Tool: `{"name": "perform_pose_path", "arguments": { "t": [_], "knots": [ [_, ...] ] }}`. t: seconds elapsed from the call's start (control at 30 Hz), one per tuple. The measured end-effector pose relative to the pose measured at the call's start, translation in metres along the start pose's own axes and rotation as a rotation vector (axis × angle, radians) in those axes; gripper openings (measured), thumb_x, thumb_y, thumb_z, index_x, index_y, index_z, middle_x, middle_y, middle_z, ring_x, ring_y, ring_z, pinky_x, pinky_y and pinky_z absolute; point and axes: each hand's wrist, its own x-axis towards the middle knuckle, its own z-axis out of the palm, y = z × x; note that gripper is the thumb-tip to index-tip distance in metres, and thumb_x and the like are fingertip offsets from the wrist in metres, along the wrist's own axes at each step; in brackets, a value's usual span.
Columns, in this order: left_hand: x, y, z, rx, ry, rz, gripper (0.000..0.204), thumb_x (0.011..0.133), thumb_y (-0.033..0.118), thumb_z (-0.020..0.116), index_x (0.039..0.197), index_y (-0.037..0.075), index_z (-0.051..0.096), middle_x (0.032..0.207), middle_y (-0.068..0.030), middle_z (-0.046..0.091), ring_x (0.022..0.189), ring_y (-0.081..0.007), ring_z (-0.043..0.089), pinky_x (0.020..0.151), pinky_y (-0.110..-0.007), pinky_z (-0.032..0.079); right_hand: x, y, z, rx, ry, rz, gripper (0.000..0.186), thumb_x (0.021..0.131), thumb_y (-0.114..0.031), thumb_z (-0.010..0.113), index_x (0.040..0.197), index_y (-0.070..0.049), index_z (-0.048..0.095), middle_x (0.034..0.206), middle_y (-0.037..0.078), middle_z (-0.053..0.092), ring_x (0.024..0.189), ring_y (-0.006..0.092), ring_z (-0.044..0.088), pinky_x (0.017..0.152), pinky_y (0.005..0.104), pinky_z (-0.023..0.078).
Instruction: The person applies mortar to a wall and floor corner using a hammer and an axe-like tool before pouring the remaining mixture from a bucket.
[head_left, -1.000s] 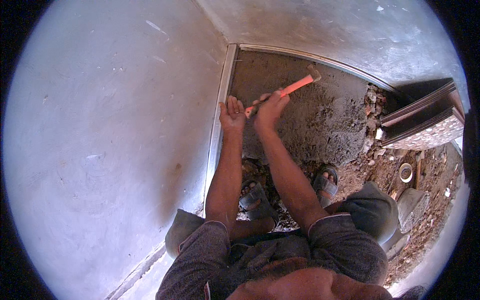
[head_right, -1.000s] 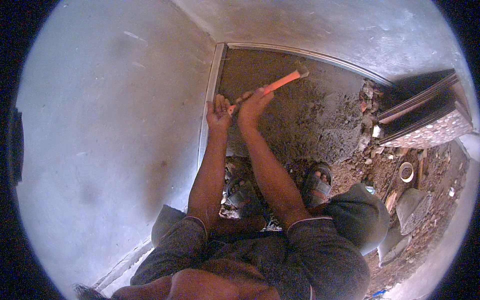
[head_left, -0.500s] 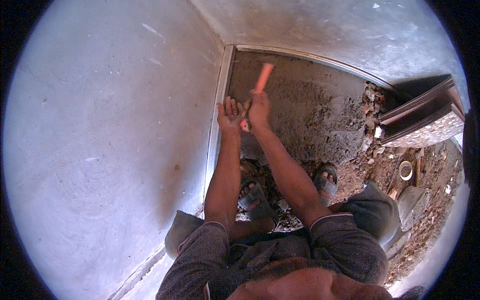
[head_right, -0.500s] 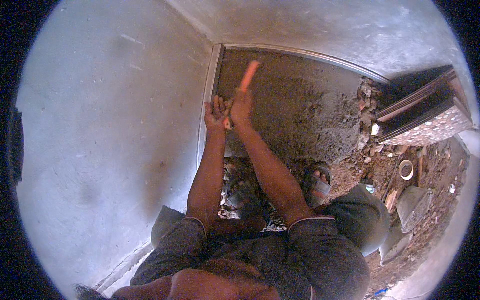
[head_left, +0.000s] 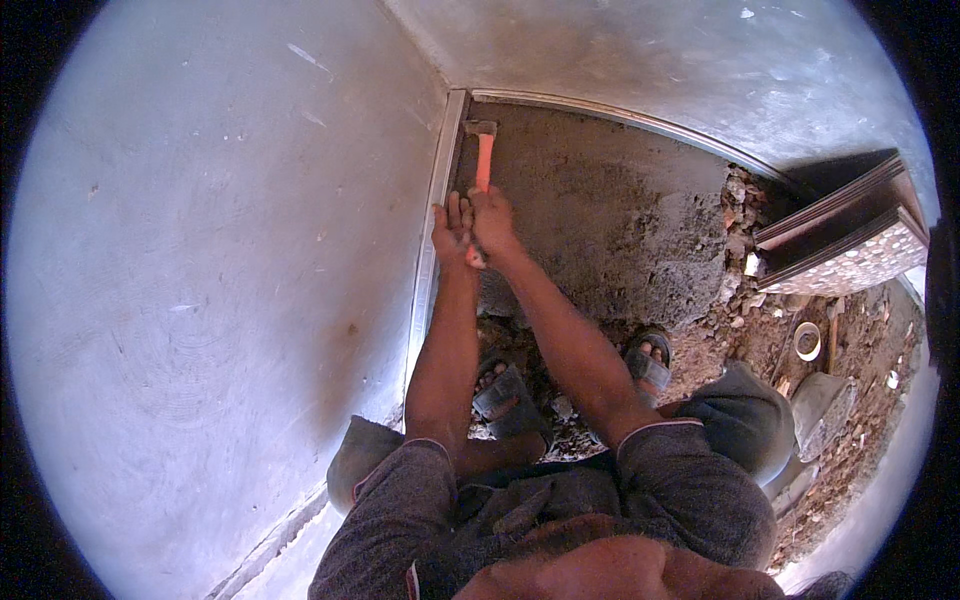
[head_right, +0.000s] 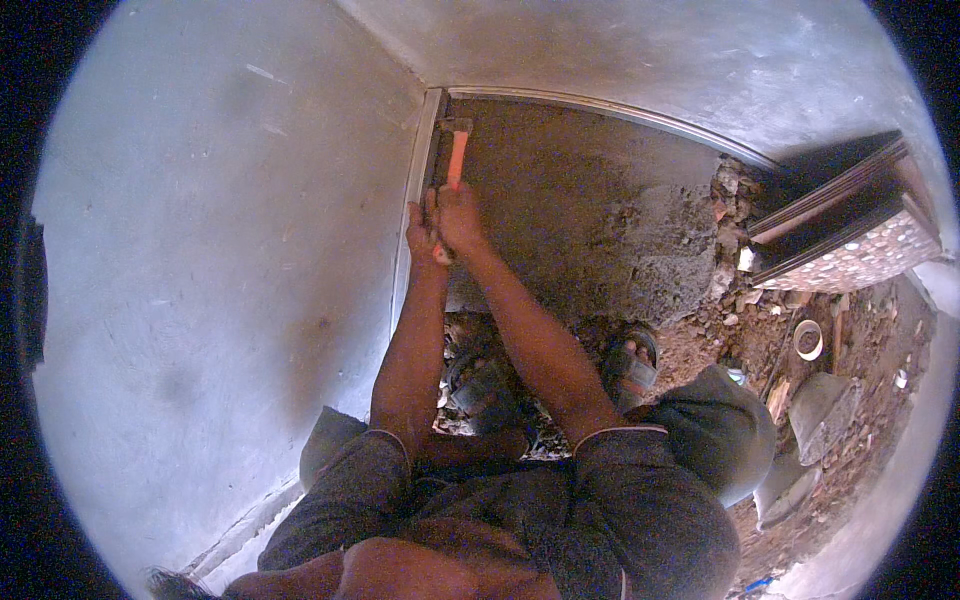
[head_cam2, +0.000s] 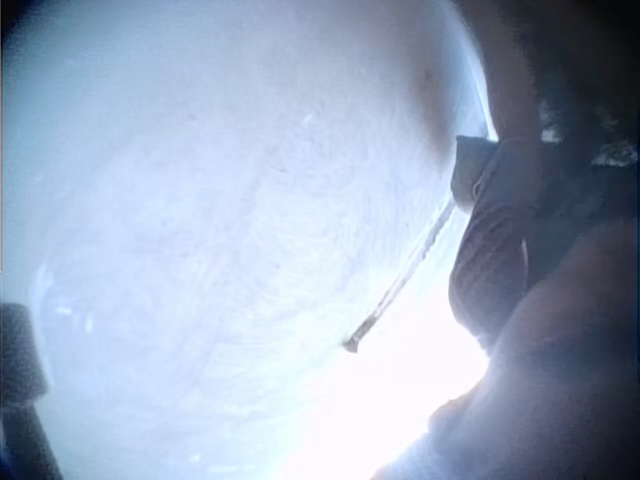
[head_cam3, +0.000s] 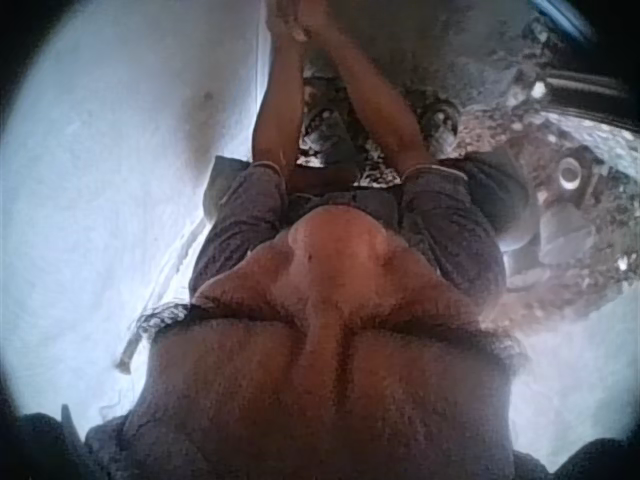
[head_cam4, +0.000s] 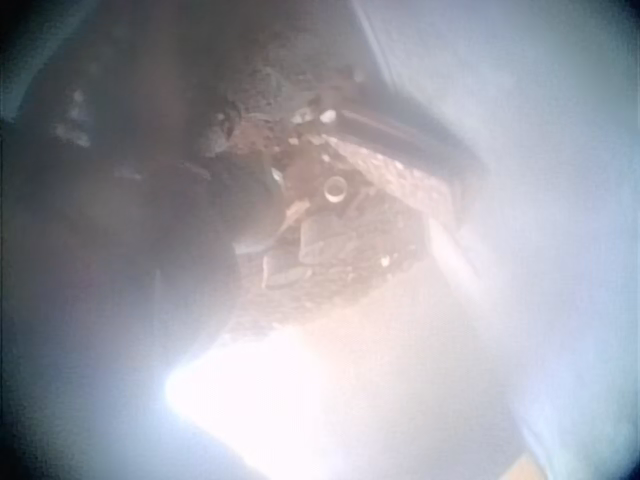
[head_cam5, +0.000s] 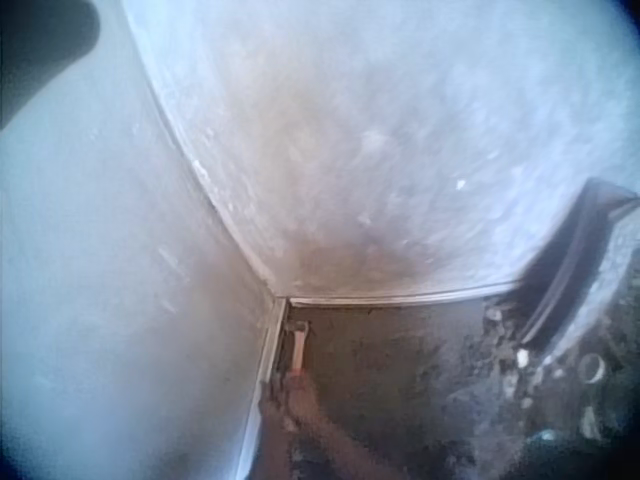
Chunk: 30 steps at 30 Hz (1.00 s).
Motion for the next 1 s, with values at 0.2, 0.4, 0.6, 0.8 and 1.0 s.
{"name": "perform_pose_path", "arguments": {
  "t": [0.2, 0.4, 0.6, 0.8, 1.0],
  "knots": [
    [-0.017, -0.003, 0.022, -0.063, 0.24, 0.019, 0.041, 0.087, 0.042, 0.054, 0.111, 0.009, 0.054, 0.105, -0.0034, 0.059, 0.087, -0.0185, 0.054, 0.081, -0.038, 0.048, -0.023, -0.014, -0.02, 0.407, 0.235, 0.182, 0.02, 0.094, -0.025, 0.038, 0.1, -0.005, 0.041, 0.066, 0.003, 0.045, 0.054, 0.012, 0.047, 0.045, 0.0286, 0.04],
    [-0.027, -0.004, 0.045, -0.002, 0.217, 0.108, 0.036, 0.088, 0.037, 0.054, 0.108, 0.009, 0.054, 0.105, -0.0034, 0.06, 0.092, -0.0177, 0.052, 0.082, -0.037, 0.046, 0.003, 0.006, -0.01, 0.206, 0.21, 0.101, 0.019, 0.094, -0.025, 0.04, 0.096, -0.006, 0.041, 0.062, 0.003, 0.045, 0.046, 0.0122, 0.044, 0.04, 0.0288, 0.037],
    [-0.018, 0.01, 0.028, -0.168, 0.252, 0.035, 0.04, 0.089, 0.036, 0.052, 0.113, 0.005, 0.05, 0.103, -0.0066, 0.06, 0.084, -0.0203, 0.056, 0.079, -0.038, 0.047, -0.009, -0.031, -0.019, 0.505, 0.233, 0.161, 0.022, 0.094, -0.028, 0.042, 0.089, -0.006, 0.043, 0.061, 0.003, 0.045, 0.045, 0.0132, 0.045, 0.039, 0.0283, 0.037],
    [-0.015, -0.002, 0.03, -0.113, 0.159, -0.029, 0.04, 0.088, 0.037, 0.053, 0.111, 0.004, 0.052, 0.099, -0.0078, 0.061, 0.082, -0.0212, 0.056, 0.078, -0.038, 0.048, 0.005, 0.006, -0.017, 0.081, 0.096, -0.02, 0.026, 0.094, -0.03, 0.04, 0.084, -0.006, 0.042, 0.062, 0.005, 0.047, 0.048, 0.0144, 0.047, 0.043, 0.0293, 0.04],
    [-0.015, 0.016, 0.014, -0.055, 0.163, 0.093, 0.038, 0.089, 0.035, 0.051, 0.111, 0.004, 0.053, 0.101, -0.0081, 0.06, 0.084, -0.0229, 0.056, 0.076, -0.04, 0.05, -0.013, -0.042, -0.009, 0.392, 0.265, 0.178, 0.025, 0.094, -0.029, 0.04, 0.087, -0.005, 0.044, 0.065, 0.007, 0.049, 0.054, 0.015, 0.05, 0.044, 0.0295, 0.041]
  ]
}}
